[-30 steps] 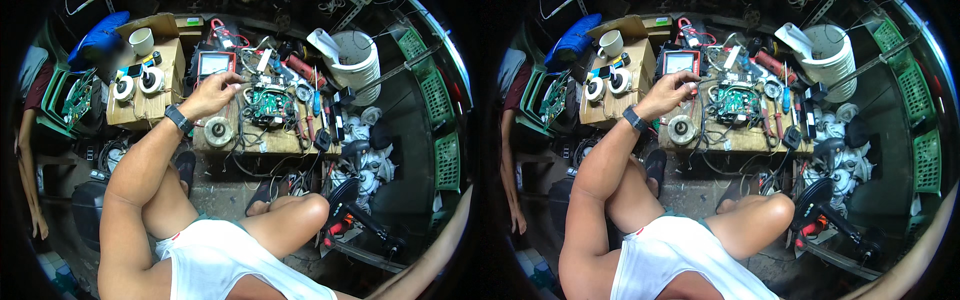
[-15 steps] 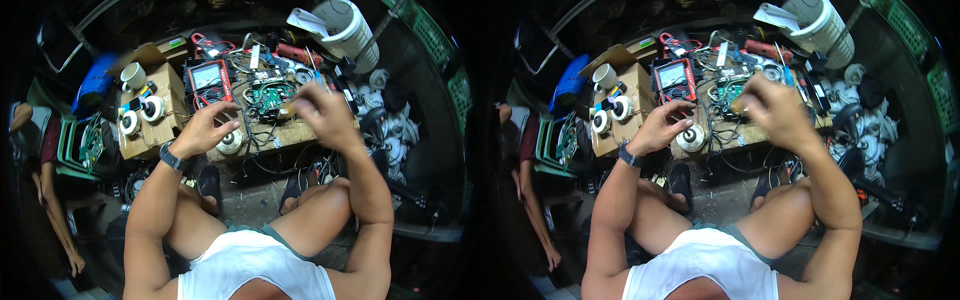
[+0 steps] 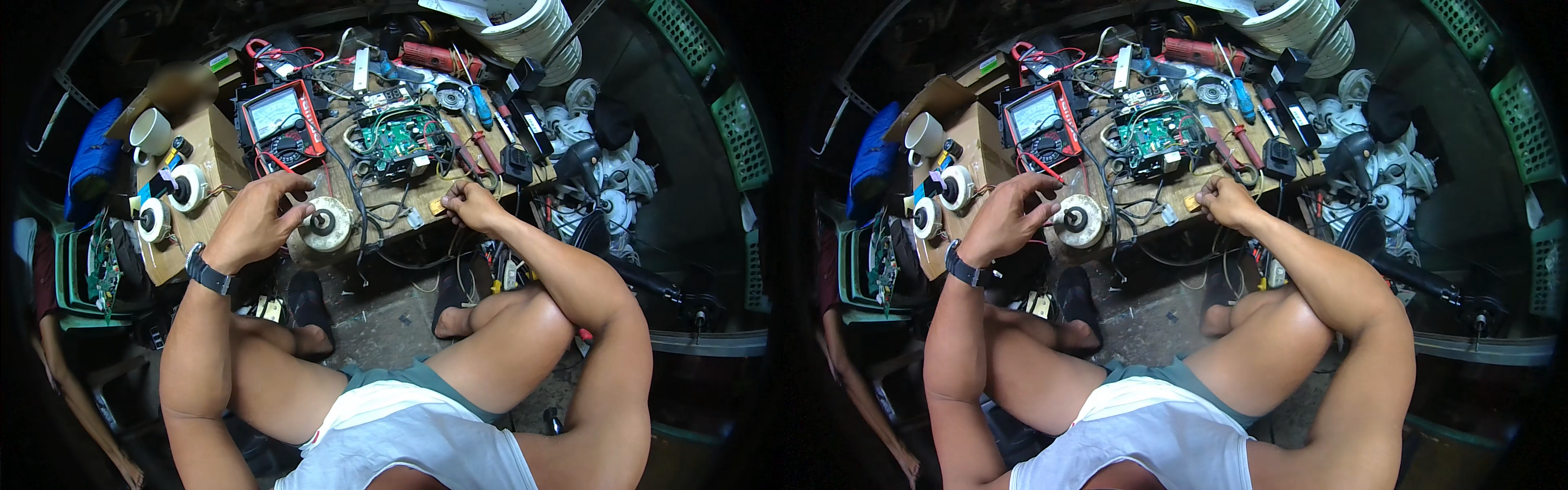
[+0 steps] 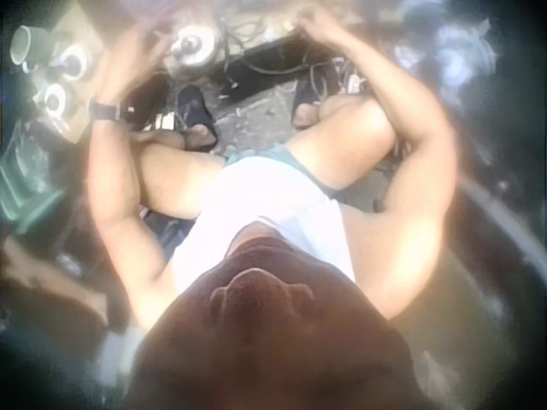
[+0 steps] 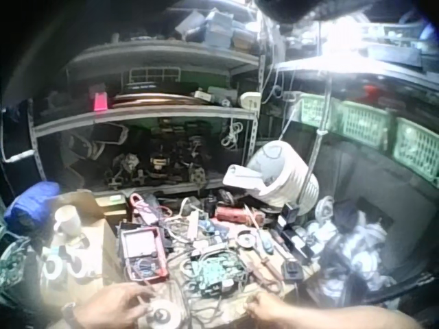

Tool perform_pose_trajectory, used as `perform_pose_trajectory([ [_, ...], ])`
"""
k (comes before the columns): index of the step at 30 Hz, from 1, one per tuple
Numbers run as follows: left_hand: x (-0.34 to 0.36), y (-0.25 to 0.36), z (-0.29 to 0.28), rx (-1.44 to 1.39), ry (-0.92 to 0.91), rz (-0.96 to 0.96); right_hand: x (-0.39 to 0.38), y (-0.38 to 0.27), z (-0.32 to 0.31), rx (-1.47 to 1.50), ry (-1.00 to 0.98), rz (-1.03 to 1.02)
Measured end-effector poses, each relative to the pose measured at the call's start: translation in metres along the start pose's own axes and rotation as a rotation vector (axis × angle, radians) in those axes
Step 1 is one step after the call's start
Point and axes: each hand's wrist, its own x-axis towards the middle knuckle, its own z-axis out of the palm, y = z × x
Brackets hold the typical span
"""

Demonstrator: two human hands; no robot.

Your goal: The person works on a circuit board and various electronic components on a wooden table. They use a multimeter to test points, cut wires with a pair of snips, and handle components like transformers and capacitors.

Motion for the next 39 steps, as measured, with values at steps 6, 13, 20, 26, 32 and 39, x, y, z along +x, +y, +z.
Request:
perform_pose_trajectory([
  [6, 0.015, 0.005, -0.001, -0.025, -0.027, 0.061, 0.015, -0.001, -0.004, 0.167, -0.061, -0.009],
  [13, 0.029, 0.008, 0.005, -0.003, -0.055, 0.125, 0.002, -0.002, -0.021, -0.271, 0.009, -0.371],
  [20, 0.037, 0.014, 0.006, -0.01, -0.107, 0.103, 0.001, 0.003, -0.018, -0.3, 0.003, -0.392],
  [26, 0.036, 0.009, -0.005, 0.004, -0.071, 0.063, 0.002, 0.007, -0.021, -0.315, 0.032, -0.407],
  [32, 0.032, -0.003, -0.007, -0.001, -0.046, 0.081, -0.005, -0.003, -0.043, -0.336, -0.093, -0.269],
  [39, 0.025, 0.002, -0.008, 0.012, -0.011, 0.128, -0.053, -0.069, -0.108, -0.709, -0.076, -0.214],
])
